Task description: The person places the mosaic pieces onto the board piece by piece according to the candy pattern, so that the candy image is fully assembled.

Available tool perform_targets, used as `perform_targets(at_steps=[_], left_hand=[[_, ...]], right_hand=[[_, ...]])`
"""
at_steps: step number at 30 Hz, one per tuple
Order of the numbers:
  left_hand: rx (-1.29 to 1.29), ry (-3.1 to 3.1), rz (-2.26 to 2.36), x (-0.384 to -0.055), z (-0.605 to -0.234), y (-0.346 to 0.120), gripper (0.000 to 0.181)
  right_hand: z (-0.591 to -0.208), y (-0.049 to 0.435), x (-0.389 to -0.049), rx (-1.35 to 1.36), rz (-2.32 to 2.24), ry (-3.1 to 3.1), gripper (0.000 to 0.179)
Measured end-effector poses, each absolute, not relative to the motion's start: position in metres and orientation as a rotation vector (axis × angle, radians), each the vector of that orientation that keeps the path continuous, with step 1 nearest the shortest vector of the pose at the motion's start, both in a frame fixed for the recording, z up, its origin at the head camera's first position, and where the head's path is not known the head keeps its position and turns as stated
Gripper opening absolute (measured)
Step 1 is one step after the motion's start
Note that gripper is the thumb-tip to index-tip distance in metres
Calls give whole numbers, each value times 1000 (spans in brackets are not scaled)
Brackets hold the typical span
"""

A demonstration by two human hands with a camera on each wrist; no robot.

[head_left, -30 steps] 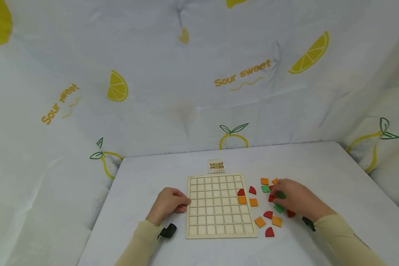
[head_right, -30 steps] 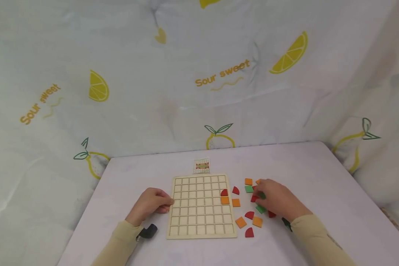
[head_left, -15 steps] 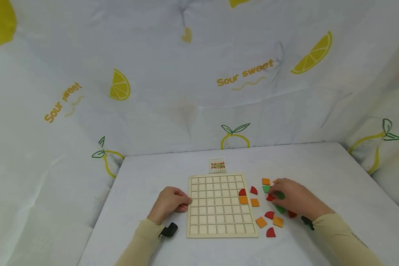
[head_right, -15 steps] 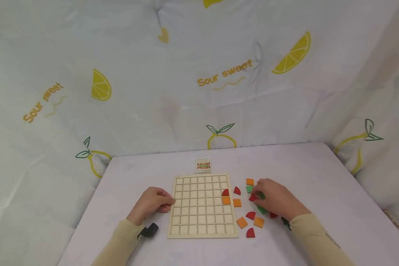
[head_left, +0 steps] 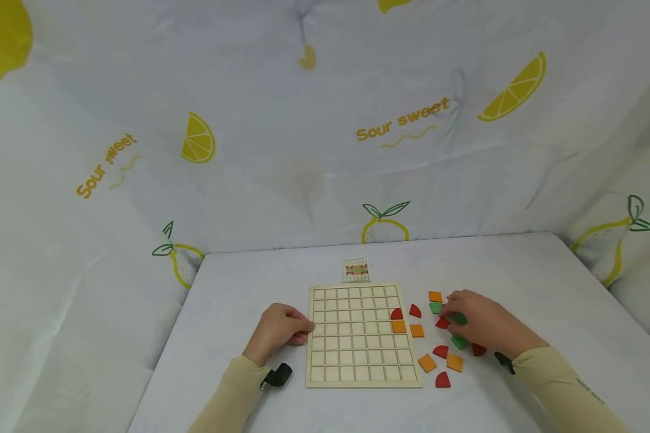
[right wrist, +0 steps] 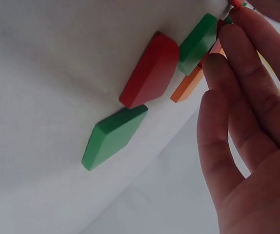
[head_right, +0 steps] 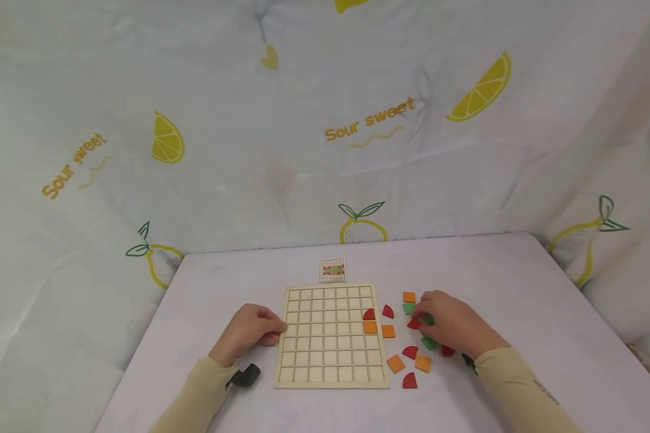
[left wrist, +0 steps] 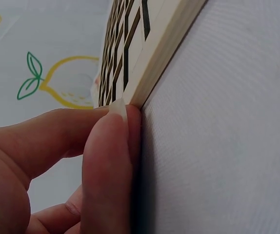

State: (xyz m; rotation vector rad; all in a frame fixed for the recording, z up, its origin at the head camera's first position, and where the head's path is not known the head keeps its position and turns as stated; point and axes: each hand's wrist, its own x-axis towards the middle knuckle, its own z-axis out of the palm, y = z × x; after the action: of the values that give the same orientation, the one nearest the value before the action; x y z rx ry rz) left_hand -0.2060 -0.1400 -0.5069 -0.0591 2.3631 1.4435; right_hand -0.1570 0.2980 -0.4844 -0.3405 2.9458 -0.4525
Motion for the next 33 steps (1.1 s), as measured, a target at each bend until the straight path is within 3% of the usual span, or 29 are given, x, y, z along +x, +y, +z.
perform_targets(at_steps=[8,17,33], left_hand=[[-74,2380,1450,-204,-505,-139,17],[-95,2399,1468,-205,-506,-137,17],[-115,2410,1446,-206,-507,-136,20]], right_hand=[[-479,296,-161,-306,-565,2941,18],[-473,263,-152,-385,-757,2948,16],[-483,237,-143,-410,-700,2929,17]])
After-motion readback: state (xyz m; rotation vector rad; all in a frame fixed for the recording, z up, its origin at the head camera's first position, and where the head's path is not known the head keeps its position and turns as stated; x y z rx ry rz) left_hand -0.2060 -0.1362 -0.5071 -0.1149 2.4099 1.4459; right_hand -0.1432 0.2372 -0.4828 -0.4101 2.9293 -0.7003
